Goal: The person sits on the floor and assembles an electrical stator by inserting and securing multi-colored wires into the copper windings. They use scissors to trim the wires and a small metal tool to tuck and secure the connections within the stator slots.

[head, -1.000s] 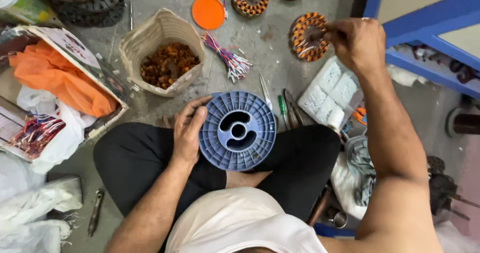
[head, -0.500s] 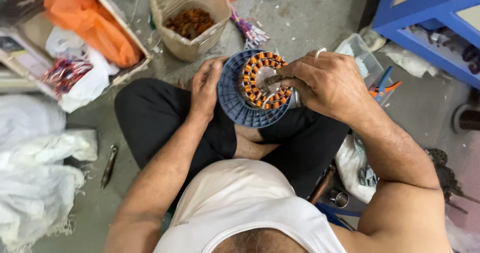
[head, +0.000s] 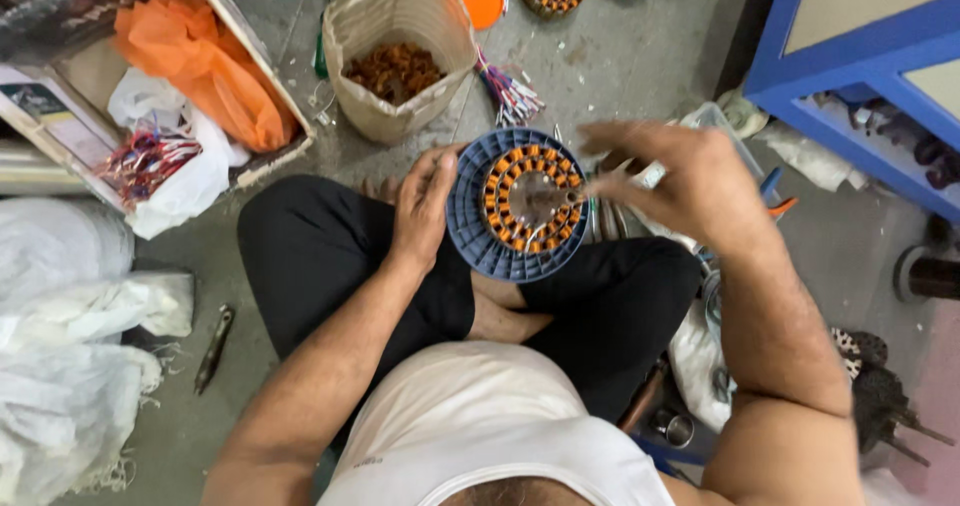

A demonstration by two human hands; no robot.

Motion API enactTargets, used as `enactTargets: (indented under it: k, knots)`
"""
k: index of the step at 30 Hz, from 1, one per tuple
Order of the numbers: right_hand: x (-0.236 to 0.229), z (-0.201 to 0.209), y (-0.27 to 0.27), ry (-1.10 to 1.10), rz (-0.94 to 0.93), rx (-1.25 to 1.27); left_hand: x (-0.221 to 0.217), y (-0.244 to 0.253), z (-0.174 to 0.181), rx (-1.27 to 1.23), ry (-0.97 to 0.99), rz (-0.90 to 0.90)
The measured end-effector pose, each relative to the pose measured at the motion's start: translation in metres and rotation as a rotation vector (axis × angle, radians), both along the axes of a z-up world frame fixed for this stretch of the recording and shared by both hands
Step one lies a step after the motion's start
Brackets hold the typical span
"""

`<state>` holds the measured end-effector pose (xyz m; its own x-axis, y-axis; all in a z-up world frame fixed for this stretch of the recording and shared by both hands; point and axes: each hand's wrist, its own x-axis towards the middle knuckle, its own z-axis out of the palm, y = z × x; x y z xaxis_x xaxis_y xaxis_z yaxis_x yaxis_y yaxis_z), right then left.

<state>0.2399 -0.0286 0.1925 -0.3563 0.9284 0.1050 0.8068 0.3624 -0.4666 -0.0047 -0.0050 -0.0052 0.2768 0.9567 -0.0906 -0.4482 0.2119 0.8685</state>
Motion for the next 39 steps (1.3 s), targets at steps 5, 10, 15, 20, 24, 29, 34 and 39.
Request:
enactTargets:
  k: [5,10,15,20,24,29,34,39]
  knots:
    - [0.066,-0.11,0.052,0.311,-0.556,-0.203,0.003,0.005,0.001,-0.093,0.022,-0.003]
    - [0.093,-0.271,0.089,0.328,-0.531,-0.258,0.008,0.018,-0.008,-0.243,0.079,-0.04]
    - [0.105,-0.349,0.109,0.329,-0.596,-0.239,0.013,0.031,-0.019,-0.411,0.196,-0.044]
    - [0.114,-0.36,0.128,0.282,-0.534,-0.182,0.031,0.046,-0.04,-0.491,0.26,-0.112]
    - [0.113,-0.356,0.141,0.233,-0.415,-0.188,0.065,0.069,-0.083,-0.294,0.315,-0.194]
    - [0.105,-0.356,0.134,0.464,-0.399,-0.332,0.123,0.116,-0.153,-0.005,0.863,-0.104]
    - [0.103,-0.361,0.114,0.717,-0.44,-0.537,0.134,0.133,-0.189,-0.137,0.912,-0.032]
    - [0.101,-0.356,0.11,0.83,-0.503,-0.59,0.135,0.131,-0.181,-0.114,0.958,0.022]
